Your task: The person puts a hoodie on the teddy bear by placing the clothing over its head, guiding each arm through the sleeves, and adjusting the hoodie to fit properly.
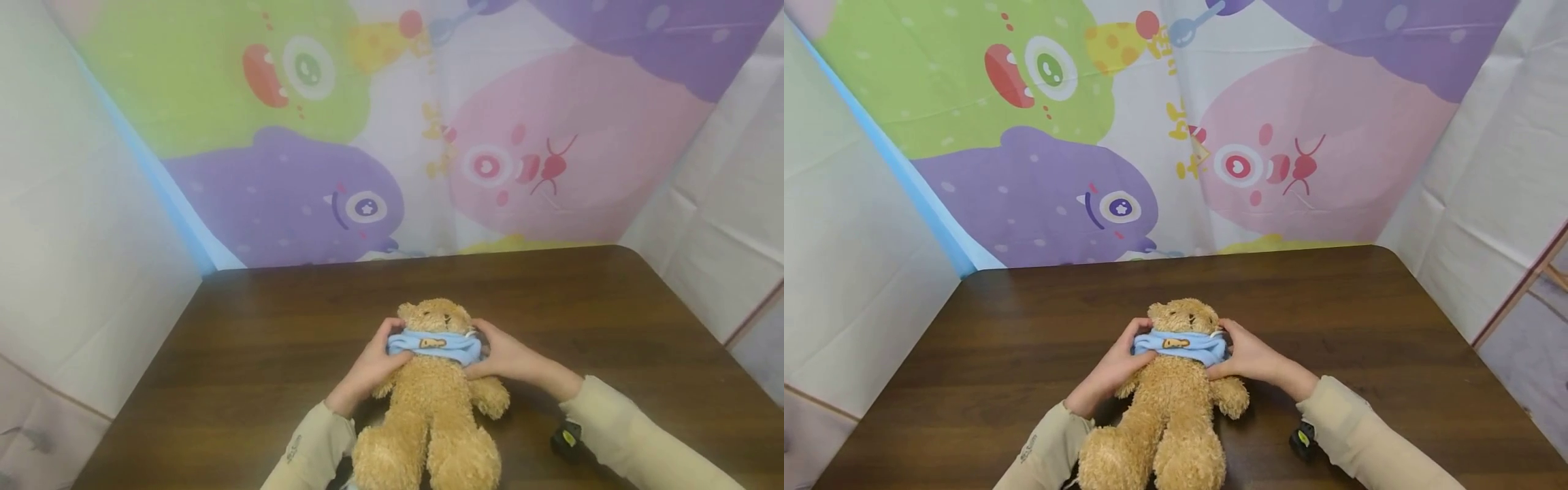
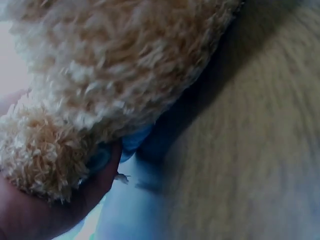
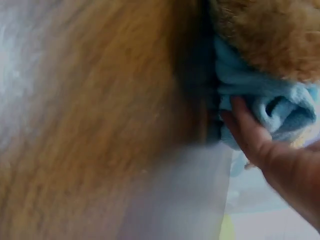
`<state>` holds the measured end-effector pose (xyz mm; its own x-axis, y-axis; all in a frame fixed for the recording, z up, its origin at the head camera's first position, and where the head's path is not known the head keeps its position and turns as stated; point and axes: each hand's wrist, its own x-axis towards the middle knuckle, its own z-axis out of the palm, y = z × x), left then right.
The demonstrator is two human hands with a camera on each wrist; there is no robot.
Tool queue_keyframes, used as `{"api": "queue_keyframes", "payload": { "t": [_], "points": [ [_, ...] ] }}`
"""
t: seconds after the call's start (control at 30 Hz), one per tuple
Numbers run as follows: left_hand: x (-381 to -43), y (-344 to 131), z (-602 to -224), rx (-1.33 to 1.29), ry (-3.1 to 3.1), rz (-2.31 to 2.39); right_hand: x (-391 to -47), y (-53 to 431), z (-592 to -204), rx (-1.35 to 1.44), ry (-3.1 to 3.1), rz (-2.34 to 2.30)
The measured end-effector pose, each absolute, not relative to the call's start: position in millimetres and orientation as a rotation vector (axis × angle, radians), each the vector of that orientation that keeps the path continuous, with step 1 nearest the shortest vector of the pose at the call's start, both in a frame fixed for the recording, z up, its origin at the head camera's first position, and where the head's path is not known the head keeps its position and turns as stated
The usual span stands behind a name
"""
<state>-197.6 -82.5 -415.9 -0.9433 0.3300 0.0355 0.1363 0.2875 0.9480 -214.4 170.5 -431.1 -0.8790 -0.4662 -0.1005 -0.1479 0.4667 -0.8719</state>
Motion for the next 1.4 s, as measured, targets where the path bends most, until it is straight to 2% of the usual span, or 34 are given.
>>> {"api": "queue_keyframes", "payload": {
  "t": [0.23, 0.43, 0.73, 1.03, 1.23, 1.4],
  "points": [
    [-199.0, -83.8, -416.2, 0.567, 2.198, 1.866, -210.6, 170.1, -420.0, -0.407, 2.172, -1.515],
    [-202.8, -80.5, -420.3, 0.689, 2.306, 1.869, -216.6, 163.3, -412.3, -0.399, 2.151, -1.655],
    [-204.4, -78.2, -425.1, 0.494, 2.622, 1.719, -218.0, 156.9, -412.2, -0.385, 2.182, -1.708],
    [-197.9, -74.2, -421.6, 0.335, 2.869, 1.471, -217.1, 150.3, -416.7, -0.497, 2.268, -1.816],
    [-197.5, -70.3, -424.7, 0.338, 2.921, 1.287, -219.2, 152.7, -415.2, -0.51, 2.356, -1.767],
    [-201.3, -76.5, -431.6, 0.394, 2.785, 1.354, -221.9, 164.5, -416.1, -0.548, 2.239, -1.781]
  ]
}}
